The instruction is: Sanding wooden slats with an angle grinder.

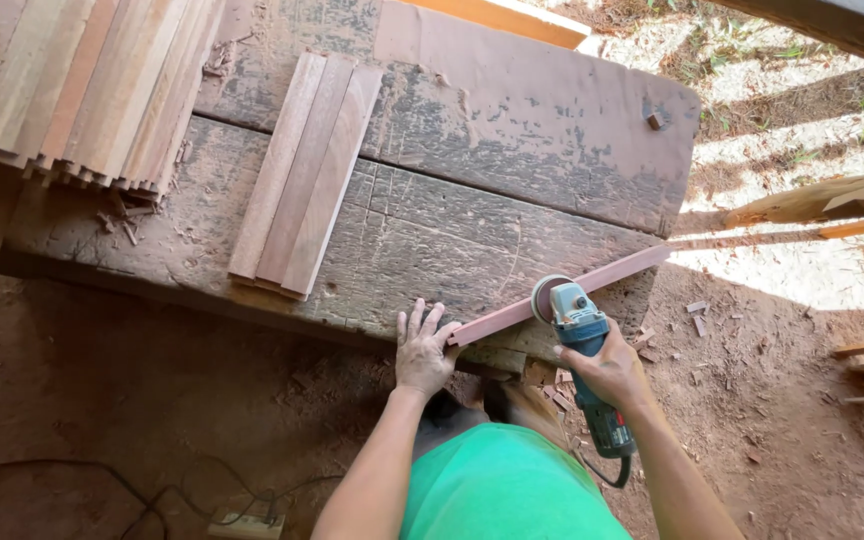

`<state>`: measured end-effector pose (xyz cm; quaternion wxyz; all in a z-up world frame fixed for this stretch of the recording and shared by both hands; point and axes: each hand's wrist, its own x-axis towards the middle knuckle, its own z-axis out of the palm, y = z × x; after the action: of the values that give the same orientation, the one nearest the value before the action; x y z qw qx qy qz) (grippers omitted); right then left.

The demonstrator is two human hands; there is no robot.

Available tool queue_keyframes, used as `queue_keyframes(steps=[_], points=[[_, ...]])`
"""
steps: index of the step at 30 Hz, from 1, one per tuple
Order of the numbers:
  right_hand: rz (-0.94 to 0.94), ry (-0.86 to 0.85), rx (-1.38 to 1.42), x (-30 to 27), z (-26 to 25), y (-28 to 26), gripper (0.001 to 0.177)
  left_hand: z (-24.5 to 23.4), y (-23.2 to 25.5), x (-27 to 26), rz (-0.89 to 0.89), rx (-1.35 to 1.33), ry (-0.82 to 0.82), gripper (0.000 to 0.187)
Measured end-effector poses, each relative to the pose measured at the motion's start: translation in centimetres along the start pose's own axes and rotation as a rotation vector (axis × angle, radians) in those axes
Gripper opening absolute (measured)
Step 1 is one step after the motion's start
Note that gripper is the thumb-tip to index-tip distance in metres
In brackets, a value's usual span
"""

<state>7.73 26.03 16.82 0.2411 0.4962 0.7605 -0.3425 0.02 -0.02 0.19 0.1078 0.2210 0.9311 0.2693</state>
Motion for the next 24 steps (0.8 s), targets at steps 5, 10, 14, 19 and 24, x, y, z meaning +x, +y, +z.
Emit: queue_keyframes(steps=[5,10,14,19,24], points=[[-0.022,-0.021,-0.039,-2.6,1.0,-2.0,0.095,1.1,-0.6,-0.2,0.011,-0.008,0.007,0.039],[-0.041,-0.034,-0.084,-2.3,3.0,-1.4,0.097,1.8,-1.0,-0.2,0.023,-0.004,0.015,0.040],[-0.052,-0.067,-0.120,-3.1,4.3,-2.4,0.098,1.9,-1.1,-0.3,0.031,-0.005,0.032,0.039],[-0.057,-0.104,-0.180,-4.1,5.1,-3.5,0.099,2.1,-1.1,-0.2,0.017,-0.020,0.021,0.039],[-0.117,-0.199,-0.185,-7.0,5.9,-6.1,0.096,1.1,-0.9,-0.2,-0.012,-0.043,-0.009,0.037]])
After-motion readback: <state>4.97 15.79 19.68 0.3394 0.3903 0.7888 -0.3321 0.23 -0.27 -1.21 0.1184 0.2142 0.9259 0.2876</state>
